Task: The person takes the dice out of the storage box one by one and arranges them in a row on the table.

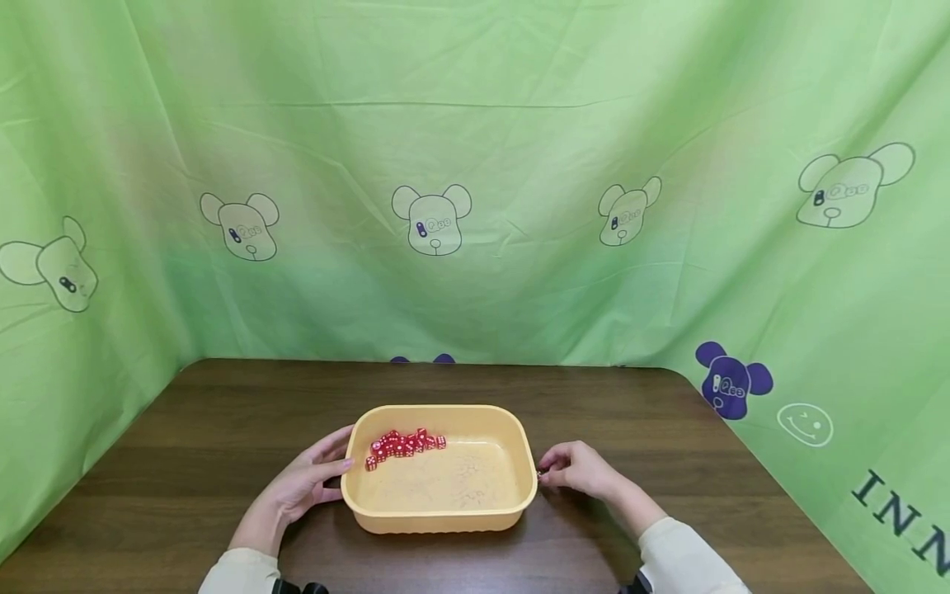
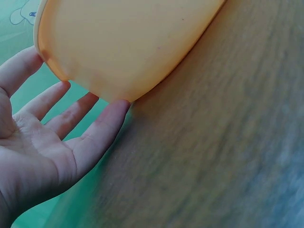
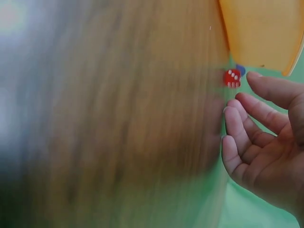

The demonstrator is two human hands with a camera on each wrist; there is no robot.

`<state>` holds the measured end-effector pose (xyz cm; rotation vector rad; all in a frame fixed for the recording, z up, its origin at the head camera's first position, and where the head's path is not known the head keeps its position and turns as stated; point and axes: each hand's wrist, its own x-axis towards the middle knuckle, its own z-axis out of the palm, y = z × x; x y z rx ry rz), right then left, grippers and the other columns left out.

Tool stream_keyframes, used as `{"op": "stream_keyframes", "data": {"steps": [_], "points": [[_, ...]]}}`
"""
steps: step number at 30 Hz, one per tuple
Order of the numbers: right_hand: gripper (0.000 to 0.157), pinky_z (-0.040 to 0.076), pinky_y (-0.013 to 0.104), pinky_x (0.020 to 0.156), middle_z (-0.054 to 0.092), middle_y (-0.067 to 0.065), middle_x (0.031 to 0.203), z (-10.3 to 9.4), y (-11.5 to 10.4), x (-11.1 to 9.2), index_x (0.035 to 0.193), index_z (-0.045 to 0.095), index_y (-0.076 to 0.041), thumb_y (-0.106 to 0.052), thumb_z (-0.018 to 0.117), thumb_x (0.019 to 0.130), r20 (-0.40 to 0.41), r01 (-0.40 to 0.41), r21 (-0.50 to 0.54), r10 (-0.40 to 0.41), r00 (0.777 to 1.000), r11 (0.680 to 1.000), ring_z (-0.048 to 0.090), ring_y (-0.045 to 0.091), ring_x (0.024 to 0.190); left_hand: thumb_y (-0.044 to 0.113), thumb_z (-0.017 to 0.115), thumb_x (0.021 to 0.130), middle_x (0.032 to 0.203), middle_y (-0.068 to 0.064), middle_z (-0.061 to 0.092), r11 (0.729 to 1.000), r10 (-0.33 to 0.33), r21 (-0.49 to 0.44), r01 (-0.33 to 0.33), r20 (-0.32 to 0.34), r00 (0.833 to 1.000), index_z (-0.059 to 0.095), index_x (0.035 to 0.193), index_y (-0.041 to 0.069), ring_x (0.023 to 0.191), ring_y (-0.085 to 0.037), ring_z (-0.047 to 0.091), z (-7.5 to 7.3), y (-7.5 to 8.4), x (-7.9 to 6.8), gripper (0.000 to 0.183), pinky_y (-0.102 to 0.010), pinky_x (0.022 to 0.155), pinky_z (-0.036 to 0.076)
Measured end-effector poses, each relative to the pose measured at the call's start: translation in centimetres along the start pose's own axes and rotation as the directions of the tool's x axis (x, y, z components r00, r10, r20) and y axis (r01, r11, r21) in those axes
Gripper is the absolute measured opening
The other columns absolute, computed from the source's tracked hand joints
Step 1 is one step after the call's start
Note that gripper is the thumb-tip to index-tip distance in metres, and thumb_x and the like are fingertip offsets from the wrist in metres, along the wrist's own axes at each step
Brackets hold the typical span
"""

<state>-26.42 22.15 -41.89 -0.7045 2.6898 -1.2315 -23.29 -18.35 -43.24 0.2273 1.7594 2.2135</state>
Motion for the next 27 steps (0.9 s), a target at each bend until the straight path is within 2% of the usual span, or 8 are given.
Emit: {"op": "stream_keyframes", "data": {"steps": [12,20,27], "points": [[0.024,0.046,0.033,0.054,0.057,0.005,0.068,-2.5,-1.1,0.4,0.087,0.055,0.015,-0.005,0.062,0.075,-0.035,-0.058,0.07,0.061,0.998,0.996,0.052,0.018,0.059,0.005,0.05,0.085,0.138,-0.023,0.011,1.0,-0.007,-0.001,0.007,0.001,1.0,0.017,0.137,0.005,0.106,-0.029,0.044,-0.1,0.0,0.1,0.062,-0.043,0.075,0.044],[0.023,0.047,0.034,0.056,0.056,0.006,0.069,-4.0,-2.4,2.0,0.088,0.056,0.014,-0.005,0.062,0.076,-0.082,-0.047,0.047,0.051,0.995,0.998,0.053,0.018,0.061,0.006,0.052,0.084,0.138,-0.024,0.013,1.0,-0.009,0.002,0.009,-0.009,1.0,0.017,0.137,0.005,0.104,-0.028,0.046,0.0,0.0,0.1,0.064,-0.043,0.075,0.044],[0.022,0.043,0.03,0.055,0.054,0.002,0.065,-4.2,-4.7,3.8,0.089,0.058,0.009,-0.008,0.062,0.076,-0.104,-0.039,0.003,0.039,0.994,0.999,0.05,0.013,0.06,0.006,0.053,0.084,0.137,-0.024,0.013,1.0,-0.009,0.002,0.009,-0.014,1.0,0.017,0.137,0.005,0.103,-0.029,0.046,0.0,0.0,0.1,0.064,-0.043,0.074,0.044]]}}
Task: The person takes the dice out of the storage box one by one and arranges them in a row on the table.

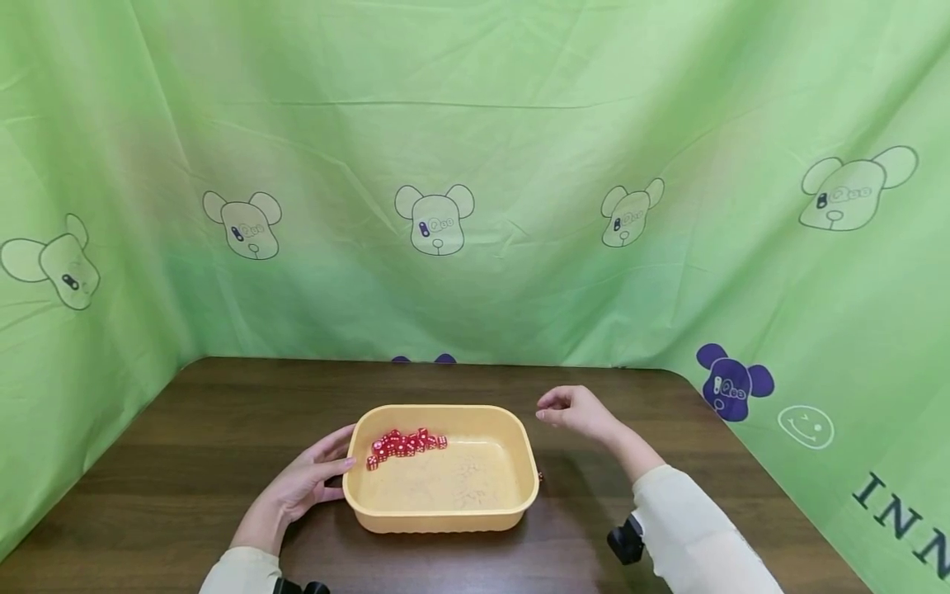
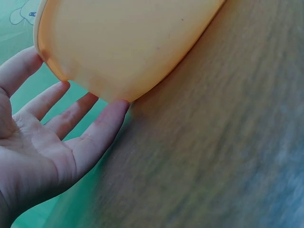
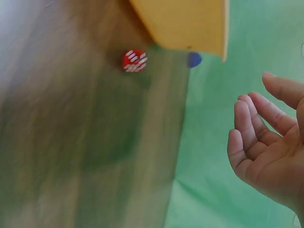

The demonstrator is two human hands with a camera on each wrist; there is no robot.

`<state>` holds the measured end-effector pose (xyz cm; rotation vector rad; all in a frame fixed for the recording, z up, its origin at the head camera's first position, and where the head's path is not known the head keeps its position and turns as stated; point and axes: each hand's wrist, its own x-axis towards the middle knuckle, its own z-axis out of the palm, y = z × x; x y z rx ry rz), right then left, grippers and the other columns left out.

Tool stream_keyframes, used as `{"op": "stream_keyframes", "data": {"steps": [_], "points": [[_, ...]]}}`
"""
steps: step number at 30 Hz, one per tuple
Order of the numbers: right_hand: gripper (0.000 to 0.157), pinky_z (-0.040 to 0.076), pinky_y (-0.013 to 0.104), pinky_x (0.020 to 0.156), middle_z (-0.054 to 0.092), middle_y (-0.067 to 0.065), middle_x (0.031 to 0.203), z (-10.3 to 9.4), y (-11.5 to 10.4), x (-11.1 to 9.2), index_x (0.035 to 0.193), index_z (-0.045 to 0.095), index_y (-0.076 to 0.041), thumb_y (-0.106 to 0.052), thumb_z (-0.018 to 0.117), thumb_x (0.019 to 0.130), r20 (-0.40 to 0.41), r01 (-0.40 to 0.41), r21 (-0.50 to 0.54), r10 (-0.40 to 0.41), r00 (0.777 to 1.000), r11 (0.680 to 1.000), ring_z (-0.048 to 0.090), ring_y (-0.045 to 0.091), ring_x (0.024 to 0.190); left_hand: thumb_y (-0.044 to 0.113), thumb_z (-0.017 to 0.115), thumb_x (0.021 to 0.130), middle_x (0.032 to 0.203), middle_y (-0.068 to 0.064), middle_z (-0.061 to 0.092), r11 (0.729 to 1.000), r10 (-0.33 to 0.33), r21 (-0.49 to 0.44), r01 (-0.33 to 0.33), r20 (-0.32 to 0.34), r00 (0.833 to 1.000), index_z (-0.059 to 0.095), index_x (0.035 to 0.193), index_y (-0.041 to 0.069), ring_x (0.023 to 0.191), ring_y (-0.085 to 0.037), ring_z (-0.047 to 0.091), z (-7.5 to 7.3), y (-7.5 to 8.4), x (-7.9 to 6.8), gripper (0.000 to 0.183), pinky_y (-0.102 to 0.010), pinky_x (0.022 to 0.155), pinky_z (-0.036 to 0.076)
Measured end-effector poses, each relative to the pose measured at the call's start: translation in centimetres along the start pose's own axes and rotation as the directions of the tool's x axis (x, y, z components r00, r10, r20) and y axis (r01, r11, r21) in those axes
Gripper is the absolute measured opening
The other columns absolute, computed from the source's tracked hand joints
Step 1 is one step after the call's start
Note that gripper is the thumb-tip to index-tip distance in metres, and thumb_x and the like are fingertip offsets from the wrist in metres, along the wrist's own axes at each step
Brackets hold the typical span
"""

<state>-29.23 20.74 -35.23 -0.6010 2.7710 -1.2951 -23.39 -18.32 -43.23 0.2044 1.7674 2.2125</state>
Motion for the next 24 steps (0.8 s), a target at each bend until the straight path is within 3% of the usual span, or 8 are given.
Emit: {"op": "stream_keyframes", "data": {"steps": [11,18,24], "points": [[0.019,0.045,0.029,0.06,0.057,0.003,0.068,2.3,-3.5,2.4,0.089,0.059,0.008,-0.005,0.061,0.077,0.031,0.034,0.063,-0.036,0.999,0.997,0.055,0.021,0.064,0.007,0.053,0.083,0.137,-0.024,0.013,1.0,0.0,-0.004,0.0,0.004,1.0,0.017,0.137,0.005,0.104,-0.029,0.046,-0.1,0.0,0.0,0.065,-0.043,0.075,0.044],[0.016,0.044,0.047,0.066,0.057,0.01,0.07,4.3,-7.2,2.3,0.088,0.057,0.012,0.001,0.059,0.077,0.054,0.034,0.111,-0.04,0.998,0.993,0.055,0.028,0.068,0.005,0.053,0.083,0.138,-0.024,0.012,1.0,-0.001,-0.013,0.001,0.01,1.0,0.017,0.137,0.005,0.105,-0.03,0.045,-0.2,-0.1,0.0,0.065,-0.044,0.075,0.044],[0.017,0.047,0.04,0.064,0.059,0.006,0.071,6.3,-5.5,4.1,0.087,0.059,0.009,-0.003,0.062,0.076,0.077,0.055,0.12,-0.065,0.995,0.991,0.056,0.02,0.065,0.006,0.053,0.083,0.138,-0.024,0.013,1.0,0.0,-0.011,0.0,0.009,1.0,0.017,0.137,0.005,0.104,-0.03,0.045,-0.1,-0.1,0.1,0.065,-0.044,0.075,0.044]]}}
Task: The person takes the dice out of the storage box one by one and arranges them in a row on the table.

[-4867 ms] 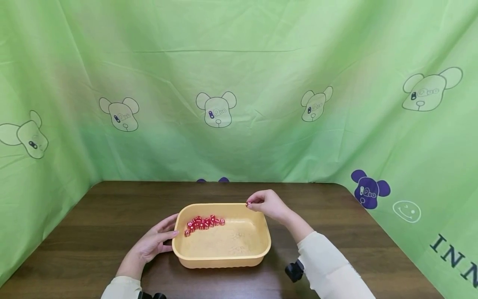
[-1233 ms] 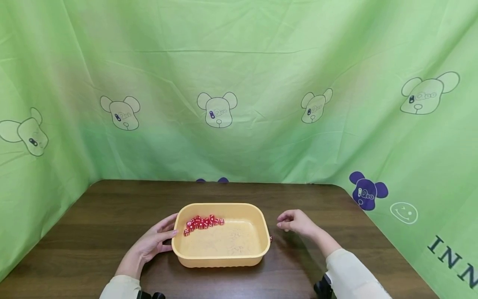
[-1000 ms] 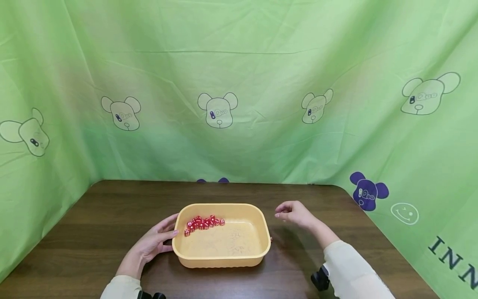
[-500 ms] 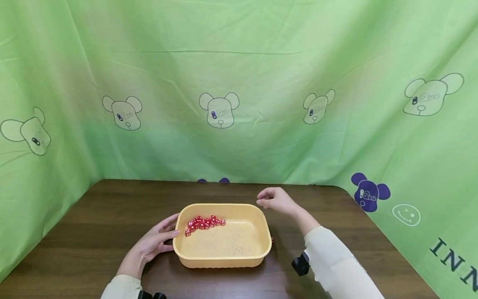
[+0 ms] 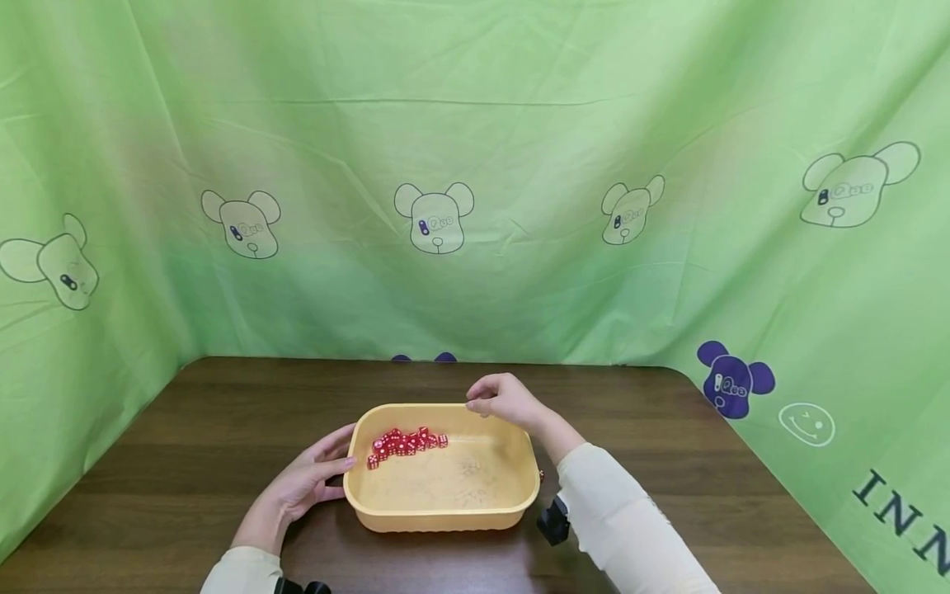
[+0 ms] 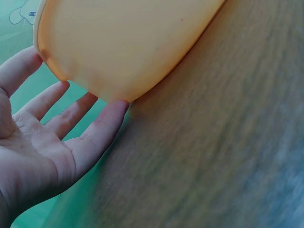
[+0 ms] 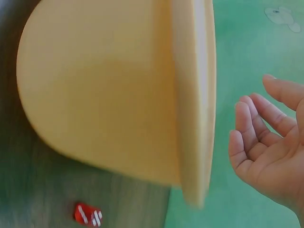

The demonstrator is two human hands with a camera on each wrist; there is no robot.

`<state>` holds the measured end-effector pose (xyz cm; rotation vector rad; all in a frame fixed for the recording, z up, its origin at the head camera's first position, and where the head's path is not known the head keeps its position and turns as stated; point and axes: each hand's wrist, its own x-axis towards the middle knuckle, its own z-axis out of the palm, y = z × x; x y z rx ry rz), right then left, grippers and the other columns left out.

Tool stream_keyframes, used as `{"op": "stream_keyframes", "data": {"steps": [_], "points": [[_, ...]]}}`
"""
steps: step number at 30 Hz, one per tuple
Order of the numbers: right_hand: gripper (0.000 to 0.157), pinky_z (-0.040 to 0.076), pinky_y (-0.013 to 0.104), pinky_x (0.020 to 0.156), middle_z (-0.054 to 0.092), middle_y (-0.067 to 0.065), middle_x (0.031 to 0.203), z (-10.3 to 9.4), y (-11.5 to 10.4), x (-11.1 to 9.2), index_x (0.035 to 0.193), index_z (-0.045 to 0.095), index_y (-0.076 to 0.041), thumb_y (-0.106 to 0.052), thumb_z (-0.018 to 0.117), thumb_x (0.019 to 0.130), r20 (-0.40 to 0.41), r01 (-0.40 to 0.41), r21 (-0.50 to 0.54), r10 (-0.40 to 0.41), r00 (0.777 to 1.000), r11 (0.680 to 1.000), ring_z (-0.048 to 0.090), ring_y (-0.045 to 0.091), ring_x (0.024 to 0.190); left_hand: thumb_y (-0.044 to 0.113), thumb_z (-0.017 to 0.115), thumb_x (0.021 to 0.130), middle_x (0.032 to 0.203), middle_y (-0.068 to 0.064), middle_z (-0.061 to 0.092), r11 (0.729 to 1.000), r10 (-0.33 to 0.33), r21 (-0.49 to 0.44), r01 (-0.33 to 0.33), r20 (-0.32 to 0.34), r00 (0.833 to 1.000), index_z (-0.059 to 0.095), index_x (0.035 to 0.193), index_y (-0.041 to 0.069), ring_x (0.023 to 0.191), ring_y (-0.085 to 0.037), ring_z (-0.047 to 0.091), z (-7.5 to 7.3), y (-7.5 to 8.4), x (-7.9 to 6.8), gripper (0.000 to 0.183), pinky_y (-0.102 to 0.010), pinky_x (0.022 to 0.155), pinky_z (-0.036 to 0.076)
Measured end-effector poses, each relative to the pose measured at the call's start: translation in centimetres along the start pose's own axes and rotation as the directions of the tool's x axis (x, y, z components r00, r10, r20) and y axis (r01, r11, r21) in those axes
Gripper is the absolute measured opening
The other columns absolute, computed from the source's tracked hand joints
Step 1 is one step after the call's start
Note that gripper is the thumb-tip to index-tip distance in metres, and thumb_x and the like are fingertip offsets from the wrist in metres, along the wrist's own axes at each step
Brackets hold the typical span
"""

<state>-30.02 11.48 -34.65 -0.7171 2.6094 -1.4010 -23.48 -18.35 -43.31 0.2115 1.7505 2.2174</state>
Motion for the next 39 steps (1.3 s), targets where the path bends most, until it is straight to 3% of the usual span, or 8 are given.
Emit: {"op": "stream_keyframes", "data": {"steps": [6,9,20,28,39], "points": [[0.017,0.047,0.038,0.06,0.057,0.004,0.067,1.8,0.7,1.0,0.086,0.059,0.01,-0.003,0.062,0.075,0.035,0.025,-0.011,-0.025,0.999,1.0,0.053,0.014,0.058,0.005,0.053,0.083,0.138,-0.023,0.013,1.0,-0.008,-0.007,0.008,-0.001,1.0,0.018,0.137,0.006,0.105,-0.031,0.045,0.0,0.1,0.0,0.064,-0.044,0.075,0.044],[0.016,0.047,0.039,0.061,0.056,0.002,0.065,2.7,0.5,1.1,0.086,0.06,0.008,-0.003,0.063,0.075,0.041,-0.004,-0.01,0.004,0.999,1.0,0.051,0.012,0.057,0.005,0.053,0.083,0.138,-0.023,0.013,1.0,-0.015,-0.004,0.015,-0.008,1.0,0.018,0.137,0.006,0.105,-0.032,0.044,0.1,0.1,0.0,0.064,-0.044,0.075,0.044],[0.013,0.046,0.041,0.061,0.057,0.004,0.068,5.0,1.3,1.4,0.086,0.059,0.008,-0.002,0.061,0.076,0.094,-0.053,0.045,0.049,0.994,0.998,0.054,0.026,0.062,0.006,0.053,0.083,0.137,-0.024,0.014,1.0,-0.023,-0.008,0.023,-0.03,0.999,0.019,0.136,0.006,0.105,-0.032,0.045,0.0,0.0,0.1,0.063,-0.044,0.074,0.044],[0.011,0.043,0.024,0.053,0.057,0.003,0.069,5.7,2.1,1.1,0.084,0.061,0.006,-0.001,0.061,0.075,0.079,-0.046,-0.04,0.049,0.996,0.998,0.05,0.012,0.06,0.007,0.053,0.083,0.137,-0.024,0.014,1.0,-0.02,-0.004,0.02,-0.023,1.0,0.019,0.137,0.007,0.104,-0.03,0.046,0.1,0.0,0.2,0.063,-0.043,0.074,0.045],[0.016,0.047,0.031,0.052,0.059,0.007,0.073,6.2,2.8,1.0,0.089,0.059,0.009,0.001,0.06,0.075,0.092,-0.116,0.043,0.112,0.989,0.992,0.053,0.018,0.055,0.008,0.054,0.083,0.137,-0.024,0.013,0.999,-0.034,-0.002,0.034,-0.033,0.999,0.02,0.137,0.008,0.104,-0.032,0.046,0.0,0.1,0.1,0.063,-0.044,0.075,0.044]]}}
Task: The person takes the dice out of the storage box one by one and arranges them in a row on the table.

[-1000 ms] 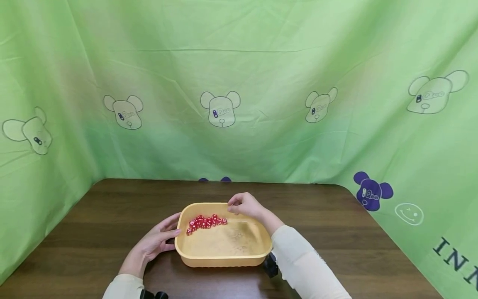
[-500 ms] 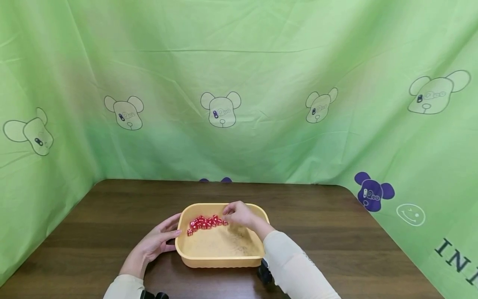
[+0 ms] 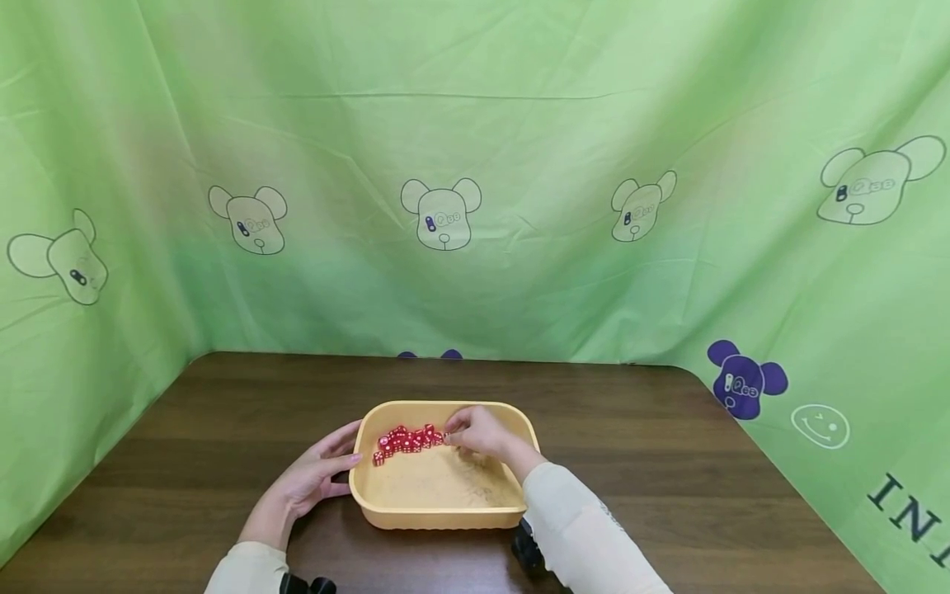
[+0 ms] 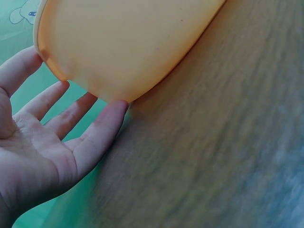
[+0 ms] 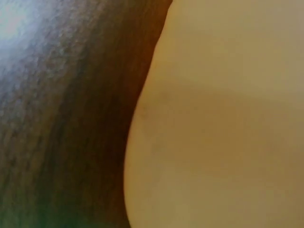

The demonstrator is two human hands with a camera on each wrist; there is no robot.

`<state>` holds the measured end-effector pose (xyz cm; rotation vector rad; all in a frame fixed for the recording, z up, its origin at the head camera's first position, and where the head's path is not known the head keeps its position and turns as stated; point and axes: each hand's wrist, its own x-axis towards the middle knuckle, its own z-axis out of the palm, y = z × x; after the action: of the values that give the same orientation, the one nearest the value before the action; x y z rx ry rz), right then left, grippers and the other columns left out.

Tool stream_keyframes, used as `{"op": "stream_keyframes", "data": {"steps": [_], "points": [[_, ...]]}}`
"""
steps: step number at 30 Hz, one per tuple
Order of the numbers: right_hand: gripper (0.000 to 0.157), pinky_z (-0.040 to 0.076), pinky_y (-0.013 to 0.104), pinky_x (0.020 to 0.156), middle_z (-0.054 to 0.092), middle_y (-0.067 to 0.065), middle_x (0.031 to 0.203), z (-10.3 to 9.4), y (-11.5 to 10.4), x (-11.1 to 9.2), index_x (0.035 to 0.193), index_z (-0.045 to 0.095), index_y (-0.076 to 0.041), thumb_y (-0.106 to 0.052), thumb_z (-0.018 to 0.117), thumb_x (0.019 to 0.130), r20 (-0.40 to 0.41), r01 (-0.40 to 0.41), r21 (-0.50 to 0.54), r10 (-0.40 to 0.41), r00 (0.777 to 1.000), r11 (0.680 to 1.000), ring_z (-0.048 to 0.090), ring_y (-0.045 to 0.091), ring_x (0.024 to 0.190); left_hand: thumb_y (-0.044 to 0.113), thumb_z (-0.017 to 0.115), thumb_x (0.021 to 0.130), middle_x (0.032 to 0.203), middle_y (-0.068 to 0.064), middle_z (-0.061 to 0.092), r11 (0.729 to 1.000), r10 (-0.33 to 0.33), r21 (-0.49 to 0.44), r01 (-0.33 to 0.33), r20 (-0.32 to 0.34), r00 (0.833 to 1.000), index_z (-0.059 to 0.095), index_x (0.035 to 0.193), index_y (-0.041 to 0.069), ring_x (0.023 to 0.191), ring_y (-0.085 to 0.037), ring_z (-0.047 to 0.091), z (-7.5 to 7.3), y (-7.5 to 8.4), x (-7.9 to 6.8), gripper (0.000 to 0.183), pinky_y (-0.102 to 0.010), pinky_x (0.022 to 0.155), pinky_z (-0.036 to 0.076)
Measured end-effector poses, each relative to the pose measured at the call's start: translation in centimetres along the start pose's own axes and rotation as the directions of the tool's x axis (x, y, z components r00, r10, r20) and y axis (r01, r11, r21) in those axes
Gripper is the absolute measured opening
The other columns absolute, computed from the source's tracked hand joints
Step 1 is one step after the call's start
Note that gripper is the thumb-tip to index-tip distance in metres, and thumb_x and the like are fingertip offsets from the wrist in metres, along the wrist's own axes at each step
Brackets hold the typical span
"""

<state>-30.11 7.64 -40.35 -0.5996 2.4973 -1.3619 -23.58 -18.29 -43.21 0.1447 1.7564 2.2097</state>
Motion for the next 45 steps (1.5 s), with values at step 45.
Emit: {"op": "stream_keyframes", "data": {"steps": [45], "points": [[0.009,0.038,0.022,0.053,0.049,-0.004,0.06,0.57,0.57,-0.03,0.069,0.059,-0.002,0.0,0.067,0.068,-0.021,0.079,-0.32,-0.091,0.996,0.944,0.043,0.008,0.057,0.006,0.053,0.083,0.137,-0.023,0.015,1.0,0.015,-0.006,-0.015,0.008,1.0,0.02,0.137,0.007,0.104,-0.03,0.046,-0.06,-0.16,-0.03,0.063,-0.043,0.075,0.044]]}}
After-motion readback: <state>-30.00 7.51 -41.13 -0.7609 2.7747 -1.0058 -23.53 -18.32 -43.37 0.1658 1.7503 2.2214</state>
